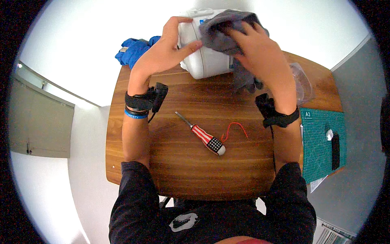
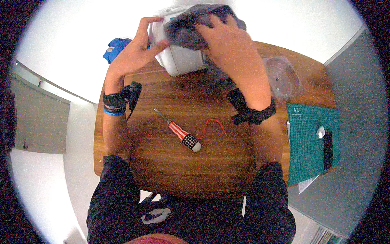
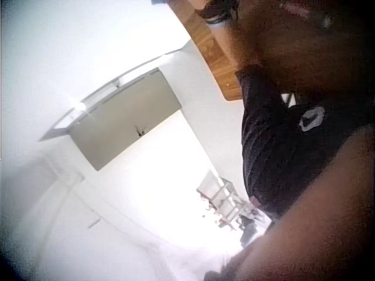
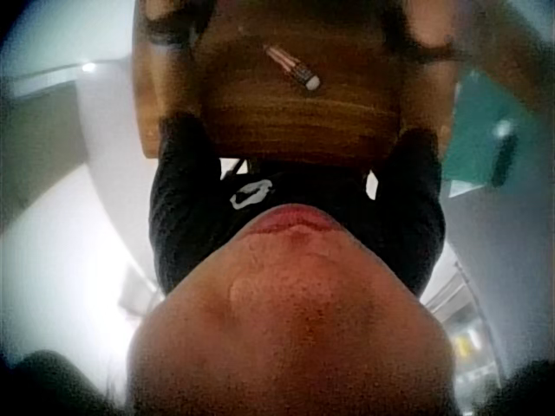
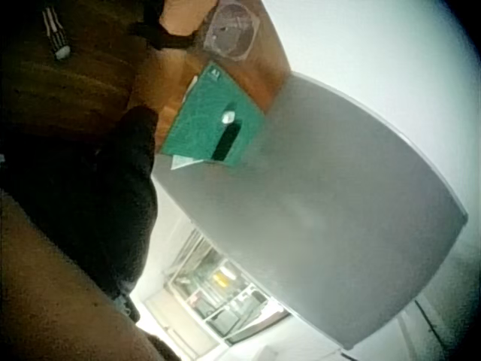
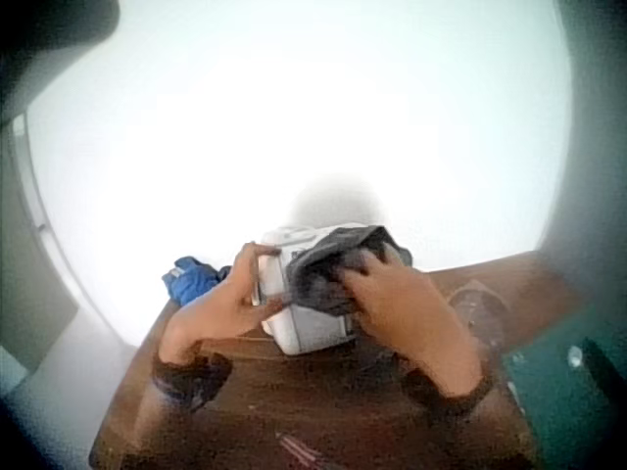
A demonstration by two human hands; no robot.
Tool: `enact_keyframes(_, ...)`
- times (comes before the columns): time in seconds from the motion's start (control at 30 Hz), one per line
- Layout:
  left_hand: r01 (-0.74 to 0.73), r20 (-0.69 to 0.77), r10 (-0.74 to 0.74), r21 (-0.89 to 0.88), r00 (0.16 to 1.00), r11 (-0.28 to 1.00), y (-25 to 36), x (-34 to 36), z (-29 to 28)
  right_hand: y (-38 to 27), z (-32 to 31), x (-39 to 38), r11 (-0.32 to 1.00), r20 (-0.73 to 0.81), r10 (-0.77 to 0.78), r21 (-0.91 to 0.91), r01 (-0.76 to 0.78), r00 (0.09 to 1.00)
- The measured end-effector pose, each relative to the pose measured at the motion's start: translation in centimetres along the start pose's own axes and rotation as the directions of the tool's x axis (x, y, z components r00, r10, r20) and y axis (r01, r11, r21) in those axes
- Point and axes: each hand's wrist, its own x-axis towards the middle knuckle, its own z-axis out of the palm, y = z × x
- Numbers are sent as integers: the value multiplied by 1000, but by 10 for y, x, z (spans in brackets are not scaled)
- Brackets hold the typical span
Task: The person wipes the exterior of a white rice cooker with a gray cloth, then uses a screwdriver to open the casing and access the internal wiring. The person manipulates internal wires and components with the screwdriver and hands.
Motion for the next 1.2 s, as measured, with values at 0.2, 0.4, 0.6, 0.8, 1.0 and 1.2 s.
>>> enact_keyframes(0.2,119,-70,-122,-38,990,992,-2,-4,-1,-10,15,0,979,-125,-196,33,201,973)
enact_keyframes(0.4,206,-102,-214,-85,971,975,16,2,7,16,25,0,986,-111,-14,163,32,994)
enact_keyframes(0.6,76,-110,-63,120,992,990,28,-3,21,31,11,-7,951,76,235,190,-245,969)
enact_keyframes(0.8,25,-157,22,290,987,957,19,-6,30,25,-1,-4,968,54,249,-1,-250,967)
enact_keyframes(1.0,73,-90,-51,262,995,962,29,-9,24,16,-2,-1,998,-95,53,-38,-57,994)
enact_keyframes(1.2,33,13,-34,68,999,997,33,-8,22,-11,31,9,988,-361,-155,-42,150,920)
